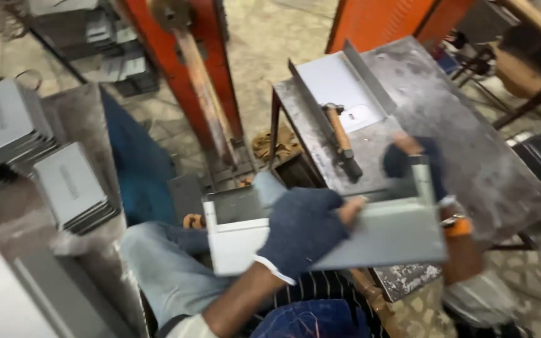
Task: The person spot welds metal parts to assemble enclosures or boxes.
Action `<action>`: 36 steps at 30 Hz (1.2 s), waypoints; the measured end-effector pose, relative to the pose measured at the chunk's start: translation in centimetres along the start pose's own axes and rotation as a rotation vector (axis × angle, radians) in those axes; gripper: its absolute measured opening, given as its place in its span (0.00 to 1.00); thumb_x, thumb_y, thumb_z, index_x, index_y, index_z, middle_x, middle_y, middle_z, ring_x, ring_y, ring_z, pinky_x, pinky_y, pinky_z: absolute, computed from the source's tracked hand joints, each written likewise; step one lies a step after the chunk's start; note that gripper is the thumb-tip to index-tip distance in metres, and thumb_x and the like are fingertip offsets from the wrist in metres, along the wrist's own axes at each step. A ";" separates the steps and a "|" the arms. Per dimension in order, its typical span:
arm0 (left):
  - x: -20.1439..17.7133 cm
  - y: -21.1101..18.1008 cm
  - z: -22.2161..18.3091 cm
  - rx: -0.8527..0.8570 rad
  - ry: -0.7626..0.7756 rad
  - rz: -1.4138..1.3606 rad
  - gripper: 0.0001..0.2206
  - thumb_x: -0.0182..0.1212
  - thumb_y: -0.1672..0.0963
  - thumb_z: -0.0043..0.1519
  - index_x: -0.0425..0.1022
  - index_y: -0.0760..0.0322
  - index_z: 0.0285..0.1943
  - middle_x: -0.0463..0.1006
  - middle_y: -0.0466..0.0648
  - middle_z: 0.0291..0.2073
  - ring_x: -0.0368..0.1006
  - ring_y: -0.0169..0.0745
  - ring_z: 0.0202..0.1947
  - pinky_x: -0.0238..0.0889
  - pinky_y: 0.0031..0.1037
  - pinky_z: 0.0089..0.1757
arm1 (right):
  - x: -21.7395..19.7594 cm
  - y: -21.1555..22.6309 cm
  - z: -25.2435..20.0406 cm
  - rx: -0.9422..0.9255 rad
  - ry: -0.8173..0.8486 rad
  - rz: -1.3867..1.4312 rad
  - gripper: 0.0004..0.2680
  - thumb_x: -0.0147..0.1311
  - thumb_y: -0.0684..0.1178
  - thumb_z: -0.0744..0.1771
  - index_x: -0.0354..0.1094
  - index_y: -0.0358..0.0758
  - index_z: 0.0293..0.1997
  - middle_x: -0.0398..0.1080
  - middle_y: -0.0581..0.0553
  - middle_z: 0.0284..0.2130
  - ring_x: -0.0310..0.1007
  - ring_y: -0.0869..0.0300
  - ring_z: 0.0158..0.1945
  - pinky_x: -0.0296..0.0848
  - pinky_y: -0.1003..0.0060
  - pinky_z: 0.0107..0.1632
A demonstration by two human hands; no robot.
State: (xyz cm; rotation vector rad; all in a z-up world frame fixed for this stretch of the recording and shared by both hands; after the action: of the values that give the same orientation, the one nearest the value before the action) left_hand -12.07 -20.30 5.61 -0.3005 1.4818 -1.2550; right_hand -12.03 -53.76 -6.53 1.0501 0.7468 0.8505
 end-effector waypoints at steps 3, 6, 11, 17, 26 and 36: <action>1.7 -3.4 0.6 0.039 0.221 -0.164 0.13 0.59 0.49 0.64 0.83 0.56 0.45 0.83 0.46 0.30 0.81 0.39 0.28 0.74 0.32 0.38 | -8.8 2.6 0.3 -0.108 -0.186 -0.242 0.18 0.49 0.53 0.74 0.64 0.33 0.26 0.62 0.46 0.22 0.61 0.60 0.27 0.55 0.64 0.33; 0.0 -7.3 -0.8 0.726 -0.191 -0.033 0.16 0.63 0.57 0.56 0.76 0.62 0.53 0.81 0.54 0.50 0.76 0.51 0.54 0.66 0.39 0.56 | -9.0 6.9 -0.5 -0.214 -0.347 -0.475 0.18 0.51 0.50 0.74 0.62 0.32 0.25 0.60 0.47 0.20 0.57 0.60 0.25 0.50 0.63 0.29; 4.0 -2.4 -1.6 0.568 0.081 -0.120 0.23 0.62 0.61 0.55 0.76 0.55 0.61 0.80 0.48 0.51 0.74 0.47 0.56 0.64 0.39 0.56 | -8.2 -0.4 6.0 -0.276 -0.581 -1.125 0.19 0.55 0.58 0.72 0.68 0.34 0.24 0.62 0.38 0.19 0.63 0.48 0.23 0.59 0.54 0.31; 5.8 1.3 -0.7 0.415 0.046 -0.184 0.08 0.66 0.56 0.62 0.81 0.55 0.50 0.83 0.46 0.36 0.78 0.46 0.38 0.68 0.36 0.40 | -2.1 -10.0 6.8 -0.098 -0.189 -1.221 0.15 0.62 0.63 0.65 0.75 0.40 0.35 0.73 0.34 0.31 0.73 0.38 0.36 0.70 0.45 0.39; 7.5 1.8 0.6 0.374 0.069 -0.210 0.06 0.65 0.53 0.64 0.82 0.56 0.41 0.82 0.46 0.31 0.76 0.49 0.34 0.67 0.38 0.37 | -0.2 -12.7 6.4 -0.108 -0.106 -1.203 0.12 0.68 0.56 0.61 0.72 0.40 0.36 0.73 0.38 0.34 0.73 0.41 0.40 0.71 0.47 0.41; 2.9 6.9 -0.8 -0.028 -0.327 -0.143 0.07 0.66 0.53 0.63 0.83 0.59 0.40 0.82 0.51 0.30 0.79 0.51 0.31 0.69 0.37 0.34 | 15.3 -10.5 -0.5 -0.379 0.118 -0.733 0.06 0.59 0.45 0.65 0.75 0.41 0.44 0.74 0.39 0.40 0.74 0.43 0.46 0.73 0.51 0.49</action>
State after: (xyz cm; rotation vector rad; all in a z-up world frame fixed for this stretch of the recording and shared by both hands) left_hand -10.77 -19.25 -1.74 -0.6102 1.2141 -1.2312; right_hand -2.74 -42.93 -18.39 0.3346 0.9400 0.3894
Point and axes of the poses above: each hand's wrist, its own z-axis towards the middle knuckle, its own x-axis out of the palm, y = z × x, the point moved 6 cm from there along z, towards the middle knuckle
